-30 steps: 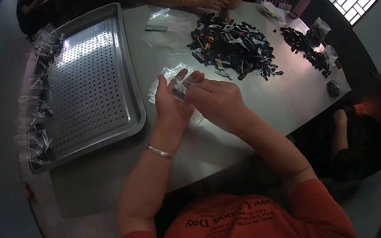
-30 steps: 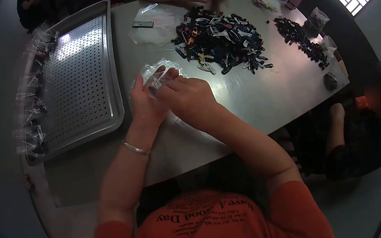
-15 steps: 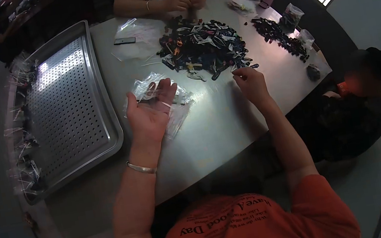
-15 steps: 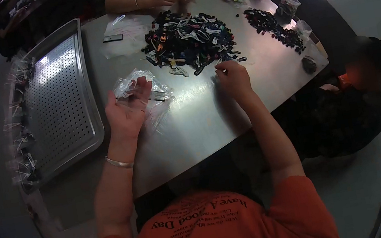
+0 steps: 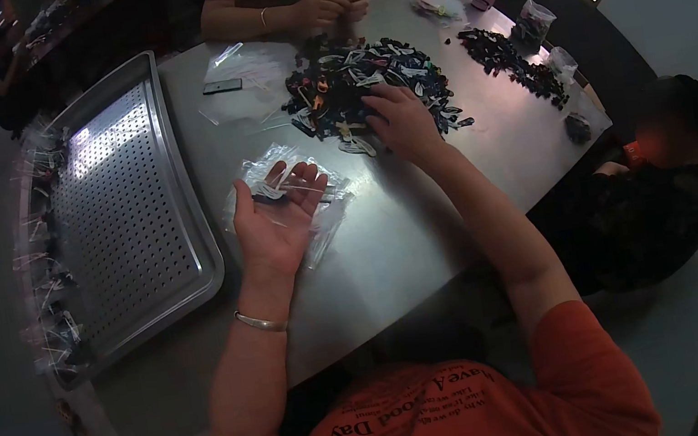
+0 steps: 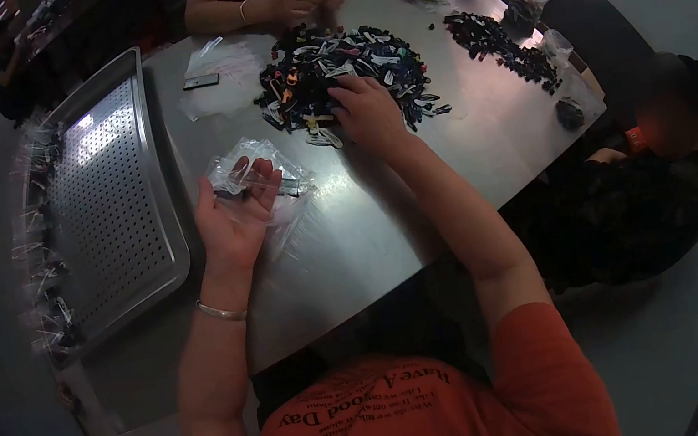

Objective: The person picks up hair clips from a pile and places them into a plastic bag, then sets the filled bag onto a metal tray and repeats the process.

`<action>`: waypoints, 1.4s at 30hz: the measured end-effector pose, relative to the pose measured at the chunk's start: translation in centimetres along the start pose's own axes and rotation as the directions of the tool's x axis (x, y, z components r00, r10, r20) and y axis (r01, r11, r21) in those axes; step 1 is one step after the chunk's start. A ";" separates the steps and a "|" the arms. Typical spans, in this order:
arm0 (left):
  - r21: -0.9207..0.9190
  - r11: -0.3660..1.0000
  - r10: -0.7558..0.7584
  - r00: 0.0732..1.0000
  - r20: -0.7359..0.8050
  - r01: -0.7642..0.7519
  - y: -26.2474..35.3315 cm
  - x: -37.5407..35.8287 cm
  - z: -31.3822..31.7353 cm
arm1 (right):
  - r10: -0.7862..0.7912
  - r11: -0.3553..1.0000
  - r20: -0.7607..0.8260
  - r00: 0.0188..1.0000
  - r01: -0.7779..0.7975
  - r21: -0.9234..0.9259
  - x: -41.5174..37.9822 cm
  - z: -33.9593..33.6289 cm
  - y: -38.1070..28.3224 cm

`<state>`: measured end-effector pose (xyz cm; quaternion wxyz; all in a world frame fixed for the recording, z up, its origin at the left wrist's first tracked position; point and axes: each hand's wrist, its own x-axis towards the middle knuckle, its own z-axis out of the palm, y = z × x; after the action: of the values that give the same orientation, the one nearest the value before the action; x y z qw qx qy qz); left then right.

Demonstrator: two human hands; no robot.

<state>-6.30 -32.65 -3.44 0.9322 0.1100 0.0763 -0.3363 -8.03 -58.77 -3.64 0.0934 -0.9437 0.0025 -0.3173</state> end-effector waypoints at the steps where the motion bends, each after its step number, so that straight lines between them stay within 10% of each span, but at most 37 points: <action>1: 0.007 1.000 -0.002 1.000 0.010 0.002 0.0 0.0 0.0 | -0.001 0.999 0.023 1.000 0.001 -0.032 0.4 0.4 -0.2; 14: 0.028 1.000 0.010 1.000 -0.026 -0.009 0.0 -0.2 0.3 | -0.090 0.994 0.375 0.923 0.107 -0.025 1.3 0.1 -0.3; 24: 0.038 0.999 0.010 1.000 0.004 -0.010 0.1 0.1 -0.1 | -0.165 0.982 0.271 0.948 0.133 0.133 -1.5 -2.5 -0.1; 32: 0.030 1.000 0.004 1.000 -0.008 -0.003 0.2 0.1 0.1 | 0.150 0.899 0.249 0.957 -0.237 0.368 -2.5 -3.7 1.1; 42: 0.043 0.999 0.005 1.000 -0.010 -0.005 0.0 0.0 0.2 | -0.010 0.978 0.254 0.967 -0.043 0.202 -3.1 -4.0 0.5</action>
<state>-6.27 -32.67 -3.29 0.9301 0.1317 0.0737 -0.3349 -12.85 -59.77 -2.45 0.1927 -0.9617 -0.0343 -0.1918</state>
